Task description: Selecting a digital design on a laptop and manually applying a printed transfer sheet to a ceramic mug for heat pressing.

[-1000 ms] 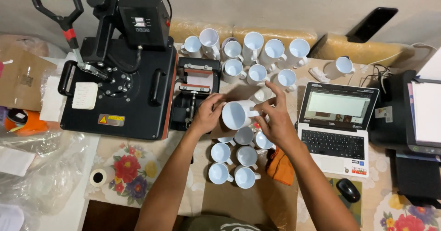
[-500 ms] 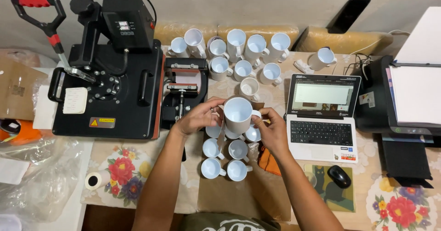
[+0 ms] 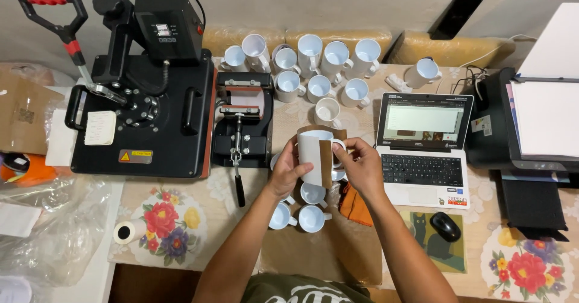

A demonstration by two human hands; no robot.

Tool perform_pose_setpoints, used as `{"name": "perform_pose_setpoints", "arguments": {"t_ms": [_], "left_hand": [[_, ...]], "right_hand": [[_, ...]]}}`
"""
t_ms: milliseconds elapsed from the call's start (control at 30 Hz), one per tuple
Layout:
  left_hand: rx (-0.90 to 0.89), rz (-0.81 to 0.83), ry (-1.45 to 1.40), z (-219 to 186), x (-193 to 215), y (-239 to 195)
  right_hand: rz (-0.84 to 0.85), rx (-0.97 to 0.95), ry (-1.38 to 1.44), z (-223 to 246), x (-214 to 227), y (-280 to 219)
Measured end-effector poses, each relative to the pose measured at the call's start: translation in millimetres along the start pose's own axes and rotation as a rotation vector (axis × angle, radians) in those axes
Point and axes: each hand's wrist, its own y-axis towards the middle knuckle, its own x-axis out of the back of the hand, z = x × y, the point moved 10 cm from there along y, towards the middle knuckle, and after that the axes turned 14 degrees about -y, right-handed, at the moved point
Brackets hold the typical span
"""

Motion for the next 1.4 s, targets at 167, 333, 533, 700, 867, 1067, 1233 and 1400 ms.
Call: {"name": "perform_pose_setpoints", "arguments": {"t_ms": [167, 333, 533, 700, 867, 1067, 1233, 1400], "left_hand": [[-0.029, -0.243, 0.026, 9.1, -5.6, -18.1], [-0.097, -0.28, 0.085, 5.9, 4.5, -17.7], [-0.184, -0.306, 0.186, -7.5, 10.0, -21.8], [-0.219, -0.312, 0.222, -17.0, 1.9, -27.4], [-0.255, -0.31, 0.329, -45.5, -26.3, -33.6], [-0.271, -0.315, 0.343, -52.3, -25.1, -36.3], [-0.193, -0.178, 0.259, -55.1, -29.3, -36.1], [-0.159, -0.142, 0.228, -55.7, -28.4, -38.5]], "right_hand": [[-0.211, 0.346, -0.493, 43.5, 2.4, -18.4], [-0.267, 0.447, -0.592, 75.4, -7.7, -41.9], [-0.105, 0.358, -0.371, 109.2, -14.0, -69.8], [-0.15, 0.506, -0.304, 118.8, -18.4, -84.3], [-0.205, 0.606, -0.381, 121.4, -20.9, -94.9], [-0.154, 0.504, -0.27, 116.9, -18.4, -91.3], [-0.073, 0.384, -0.121, 87.1, -17.4, -70.2], [-0.032, 0.343, -0.12, 91.0, -21.6, -67.2]]}}
